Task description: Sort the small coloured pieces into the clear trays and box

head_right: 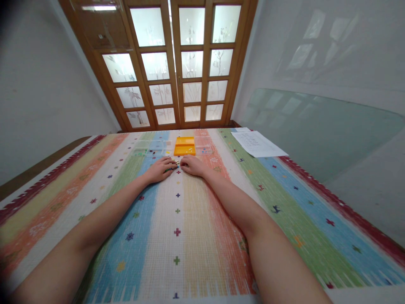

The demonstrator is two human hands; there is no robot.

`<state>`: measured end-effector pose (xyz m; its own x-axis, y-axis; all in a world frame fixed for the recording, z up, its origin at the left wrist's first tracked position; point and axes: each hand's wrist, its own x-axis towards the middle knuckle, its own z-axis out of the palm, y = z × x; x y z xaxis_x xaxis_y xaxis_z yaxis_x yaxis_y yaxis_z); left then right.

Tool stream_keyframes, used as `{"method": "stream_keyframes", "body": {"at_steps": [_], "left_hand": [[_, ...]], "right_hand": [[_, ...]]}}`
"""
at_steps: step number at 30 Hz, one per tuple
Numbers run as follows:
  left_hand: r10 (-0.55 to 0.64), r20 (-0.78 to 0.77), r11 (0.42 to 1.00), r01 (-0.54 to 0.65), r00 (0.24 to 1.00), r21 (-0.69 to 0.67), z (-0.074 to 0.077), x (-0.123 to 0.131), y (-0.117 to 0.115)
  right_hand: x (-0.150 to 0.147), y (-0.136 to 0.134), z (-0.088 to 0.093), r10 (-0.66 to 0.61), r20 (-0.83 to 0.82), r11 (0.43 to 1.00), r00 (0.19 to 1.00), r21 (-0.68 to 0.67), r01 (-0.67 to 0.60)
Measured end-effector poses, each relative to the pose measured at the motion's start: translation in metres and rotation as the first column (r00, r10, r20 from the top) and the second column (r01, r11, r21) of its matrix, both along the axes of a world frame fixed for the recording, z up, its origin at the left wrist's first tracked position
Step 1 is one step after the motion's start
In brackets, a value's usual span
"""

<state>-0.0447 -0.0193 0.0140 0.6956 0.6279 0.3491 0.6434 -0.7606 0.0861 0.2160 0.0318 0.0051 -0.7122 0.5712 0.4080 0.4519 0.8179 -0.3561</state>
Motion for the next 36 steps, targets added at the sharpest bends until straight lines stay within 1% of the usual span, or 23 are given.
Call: {"method": "stream_keyframes", "body": {"at_steps": [3,5,7,12,16,20,23,26,30,31,33,36], "left_hand": [[-0.014,-0.003,1.000,0.014,1.000,0.005,0.002,0.003,-0.003],[-0.034,-0.017,0.999,0.035,0.999,0.007,0.004,0.006,-0.004],[-0.045,-0.032,0.999,0.045,0.998,0.008,0.005,0.008,-0.006],[-0.054,-0.063,0.999,0.054,0.997,-0.003,0.005,0.012,-0.008],[-0.056,-0.053,0.998,0.055,0.997,-0.026,0.003,0.011,-0.008],[-0.041,-0.035,0.999,0.040,0.999,-0.031,0.002,0.008,-0.006],[-0.037,-0.038,0.999,0.036,0.999,-0.026,0.001,0.007,-0.005],[-0.028,-0.036,0.999,0.028,0.999,-0.015,0.001,0.006,-0.004],[-0.005,-0.031,1.000,0.004,1.000,-0.012,0.000,0.005,-0.002],[0.007,-0.032,1.000,-0.008,0.999,-0.009,0.000,0.005,-0.002],[0.035,-0.035,0.999,-0.035,0.999,-0.001,0.000,0.004,-0.002],[0.068,-0.026,0.998,-0.067,0.997,0.011,-0.002,0.002,-0.002]], "right_hand": [[0.001,0.002,-0.001,-0.135,-0.081,0.991,0.988,-0.016,0.134],[0.005,0.006,-0.001,-0.230,-0.131,0.973,0.965,-0.035,0.227],[0.010,0.013,-0.003,-0.299,-0.179,0.954,0.937,-0.042,0.296],[0.026,0.034,-0.010,-0.467,-0.310,0.880,0.828,-0.069,0.470],[0.039,0.045,-0.015,-0.546,-0.367,0.831,0.754,-0.119,0.543],[0.046,0.051,-0.017,-0.620,-0.409,0.775,0.669,-0.185,0.605],[0.047,0.052,-0.017,-0.628,-0.446,0.767,0.637,-0.220,0.603],[0.047,0.051,-0.016,-0.610,-0.464,0.781,0.642,-0.211,0.588],[0.045,0.049,-0.014,-0.585,-0.432,0.802,0.686,-0.181,0.570],[0.044,0.048,-0.013,-0.573,-0.414,0.813,0.708,-0.172,0.557],[0.040,0.043,-0.011,-0.516,-0.367,0.853,0.774,-0.143,0.501],[0.028,0.030,-0.006,-0.362,-0.274,0.932,0.891,-0.104,0.347]]}}
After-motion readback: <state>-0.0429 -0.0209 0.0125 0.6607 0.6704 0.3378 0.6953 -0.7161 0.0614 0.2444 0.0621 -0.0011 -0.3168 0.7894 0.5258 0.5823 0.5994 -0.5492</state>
